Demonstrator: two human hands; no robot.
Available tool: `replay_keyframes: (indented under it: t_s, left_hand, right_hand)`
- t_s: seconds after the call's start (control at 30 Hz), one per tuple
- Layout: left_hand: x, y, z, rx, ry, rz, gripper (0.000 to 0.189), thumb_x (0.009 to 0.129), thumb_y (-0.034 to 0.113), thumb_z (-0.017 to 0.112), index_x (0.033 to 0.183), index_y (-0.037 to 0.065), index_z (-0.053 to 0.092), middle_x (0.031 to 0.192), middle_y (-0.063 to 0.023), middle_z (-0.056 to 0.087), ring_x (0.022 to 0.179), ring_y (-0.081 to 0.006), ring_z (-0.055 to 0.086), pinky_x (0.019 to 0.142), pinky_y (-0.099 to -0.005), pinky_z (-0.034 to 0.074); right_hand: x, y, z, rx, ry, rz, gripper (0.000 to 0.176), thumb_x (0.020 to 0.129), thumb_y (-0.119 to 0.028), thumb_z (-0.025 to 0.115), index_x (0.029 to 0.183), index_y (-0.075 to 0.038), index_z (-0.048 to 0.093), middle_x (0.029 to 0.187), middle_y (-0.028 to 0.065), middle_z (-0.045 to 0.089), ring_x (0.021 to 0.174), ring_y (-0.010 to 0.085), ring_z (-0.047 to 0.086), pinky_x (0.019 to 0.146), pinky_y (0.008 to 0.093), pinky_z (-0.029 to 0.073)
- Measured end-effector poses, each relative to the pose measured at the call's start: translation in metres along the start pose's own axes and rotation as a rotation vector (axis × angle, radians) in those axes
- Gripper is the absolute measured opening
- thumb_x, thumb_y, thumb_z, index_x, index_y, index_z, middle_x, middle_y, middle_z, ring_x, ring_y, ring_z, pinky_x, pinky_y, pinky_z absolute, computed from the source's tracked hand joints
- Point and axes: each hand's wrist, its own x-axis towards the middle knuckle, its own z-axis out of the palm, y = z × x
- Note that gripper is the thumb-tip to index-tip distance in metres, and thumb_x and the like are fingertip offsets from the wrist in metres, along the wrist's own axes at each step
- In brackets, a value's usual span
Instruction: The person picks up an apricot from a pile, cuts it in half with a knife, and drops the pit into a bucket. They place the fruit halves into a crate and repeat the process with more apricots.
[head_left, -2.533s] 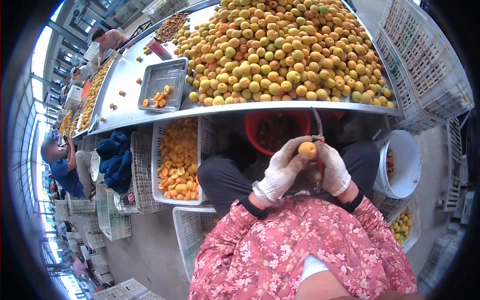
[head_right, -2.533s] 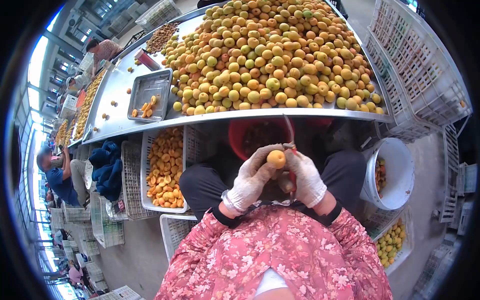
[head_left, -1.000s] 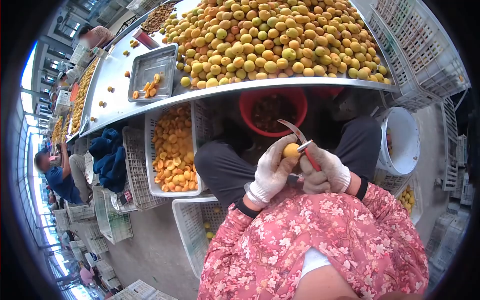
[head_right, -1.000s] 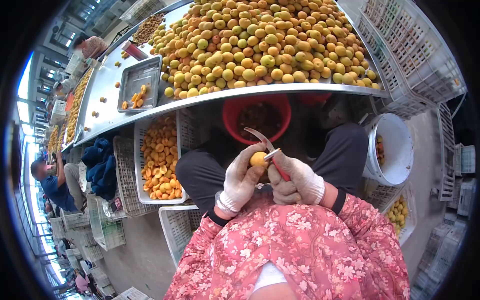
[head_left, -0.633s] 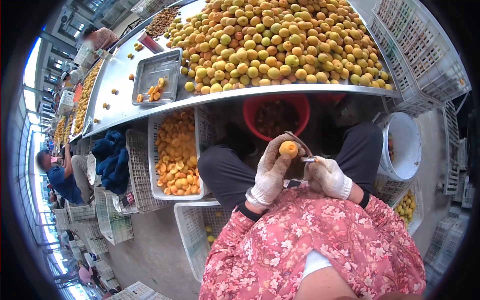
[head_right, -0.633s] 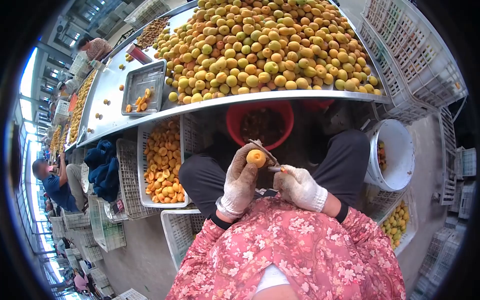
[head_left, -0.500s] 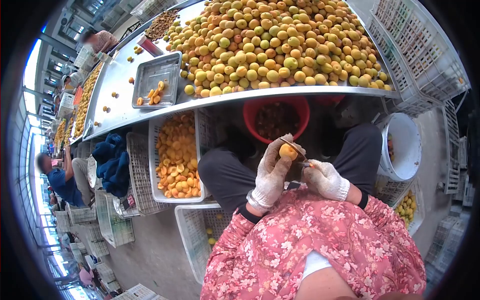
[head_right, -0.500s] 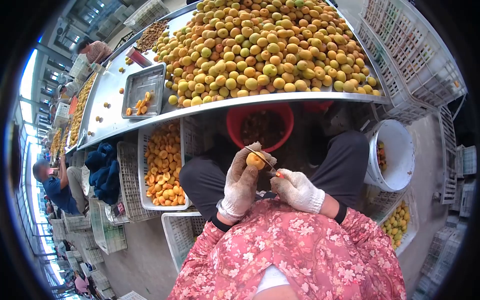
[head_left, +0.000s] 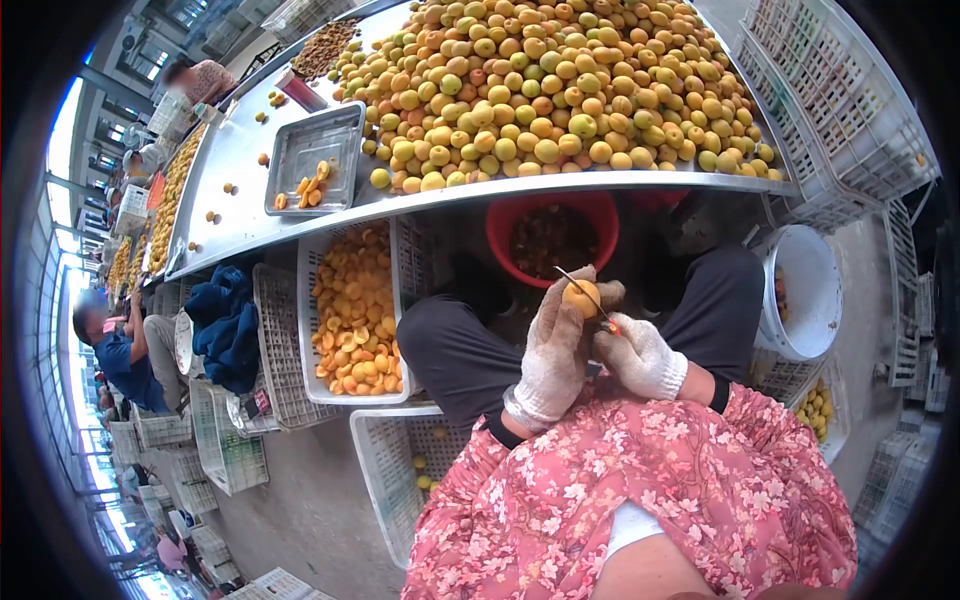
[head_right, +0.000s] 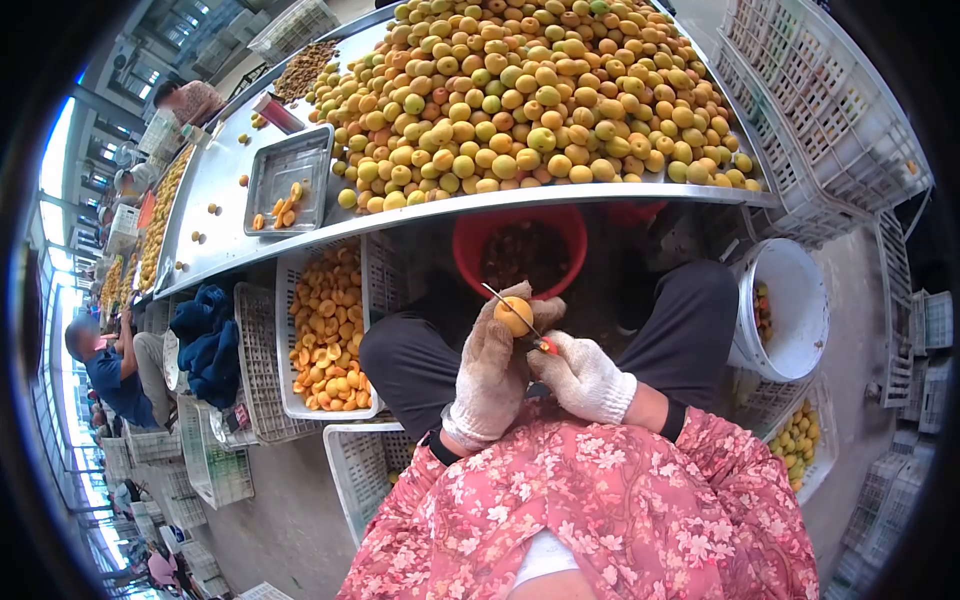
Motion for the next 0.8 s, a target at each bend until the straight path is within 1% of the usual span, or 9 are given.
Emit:
replay_keyframes:
  t_s: [0.07, 0.2, 0.33, 0.47, 0.53, 0.57, 0.67, 0.73, 0.8]
  left_hand:
    - [0.005, -0.003, -0.003, 0.158, 0.122, 0.029, 0.057, 0.101, 0.033, 0.059, 0.146, 0.004, 0.039, 0.129, -0.0137, 0.059, 0.116, -0.0227, 0.06, 0.1, -0.0371, 0.048]
    - [-0.001, 0.011, 0.001, 0.386, 0.031, 0.097, 0.056, 0.103, 0.039, 0.053, 0.145, 0.003, 0.04, 0.131, -0.0127, 0.059, 0.118, -0.0229, 0.059, 0.102, -0.0363, 0.046]
    - [0.006, -0.003, 0.007, 0.008, 0.046, -0.026, 0.064, 0.102, 0.055, 0.043, 0.137, 0.001, 0.045, 0.128, -0.0115, 0.06, 0.118, -0.0233, 0.058, 0.103, -0.0362, 0.043]
    - [0.01, 0.002, 0.007, -0.123, 0.074, -0.1, 0.059, 0.103, 0.05, 0.047, 0.137, 0.002, 0.045, 0.122, -0.0125, 0.063, 0.115, -0.023, 0.059, 0.103, -0.0355, 0.043]
    - [0.014, 0.0, 0.008, 0.235, 0.172, 0.152, 0.055, 0.103, 0.045, 0.051, 0.137, 0.003, 0.045, 0.116, -0.013, 0.065, 0.11, -0.0216, 0.06, 0.1, -0.0347, 0.044]
    - [0.014, 0.003, 0.008, 0.237, 0.17, 0.151, 0.055, 0.103, 0.045, 0.051, 0.137, 0.003, 0.045, 0.116, -0.013, 0.065, 0.11, -0.0216, 0.06, 0.1, -0.0347, 0.044]
    - [0.011, 0.009, 0.007, 0.103, 0.088, 0.069, 0.051, 0.103, 0.04, 0.053, 0.137, 0.003, 0.047, 0.114, -0.0112, 0.065, 0.109, -0.0203, 0.06, 0.099, -0.0347, 0.045]
    - [0.012, 0.0, -0.001, -0.134, 0.058, -0.051, 0.048, 0.103, 0.037, 0.055, 0.137, 0.004, 0.047, 0.11, -0.011, 0.065, 0.104, -0.0191, 0.061, 0.096, -0.0349, 0.047]
    - [0.011, -0.001, -0.002, -0.289, 0.058, -0.142, 0.044, 0.104, 0.033, 0.053, 0.136, 0.004, 0.048, 0.113, -0.0109, 0.065, 0.102, -0.0183, 0.062, 0.094, -0.0342, 0.048]
  right_hand:
    - [0.001, -0.001, 0.0, -0.043, 0.031, -0.008, 0.018, 0.1, -0.018, 0.054, 0.1, -0.001, 0.059, 0.076, 0.0112, 0.065, 0.069, 0.017, 0.063, 0.062, 0.0338, 0.048]
    - [0.001, -0.005, 0.001, -0.082, 0.019, 0.008, 0.017, 0.099, -0.018, 0.056, 0.1, -0.001, 0.059, 0.074, 0.0158, 0.065, 0.068, 0.0239, 0.067, 0.062, 0.0356, 0.05]
    - [0.004, 0.017, 0.009, -0.307, 0.138, -0.223, 0.017, 0.098, -0.018, 0.058, 0.097, -0.002, 0.058, 0.073, 0.0171, 0.064, 0.067, 0.0286, 0.068, 0.061, 0.0362, 0.051]
    - [0.005, -0.005, 0.003, -0.259, 0.121, -0.174, 0.017, 0.098, -0.019, 0.058, 0.098, -0.002, 0.058, 0.073, 0.016, 0.065, 0.067, 0.0275, 0.068, 0.061, 0.0363, 0.051]
    - [0.003, -0.007, -0.001, -0.183, 0.053, -0.003, 0.019, 0.098, -0.02, 0.059, 0.101, -0.001, 0.06, 0.073, 0.0152, 0.065, 0.066, 0.0265, 0.069, 0.06, 0.0363, 0.051]
    - [0.004, -0.009, -0.002, -0.182, 0.056, -0.004, 0.019, 0.098, -0.02, 0.059, 0.101, -0.001, 0.06, 0.073, 0.0152, 0.065, 0.066, 0.0265, 0.069, 0.06, 0.0363, 0.051]
    - [0.004, -0.01, -0.004, -0.201, 0.02, 0.068, 0.02, 0.098, -0.02, 0.059, 0.101, 0.0, 0.059, 0.072, 0.0145, 0.065, 0.064, 0.0248, 0.068, 0.058, 0.0354, 0.051]
    - [0.005, -0.001, -0.005, -0.247, 0.065, -0.073, 0.02, 0.098, -0.021, 0.059, 0.1, -0.001, 0.058, 0.07, 0.014, 0.065, 0.061, 0.0237, 0.067, 0.057, 0.034, 0.05]
    - [0.005, 0.001, -0.005, -0.235, 0.055, -0.04, 0.02, 0.099, -0.021, 0.059, 0.1, -0.001, 0.058, 0.071, 0.0132, 0.065, 0.061, 0.0225, 0.067, 0.057, 0.0335, 0.05]
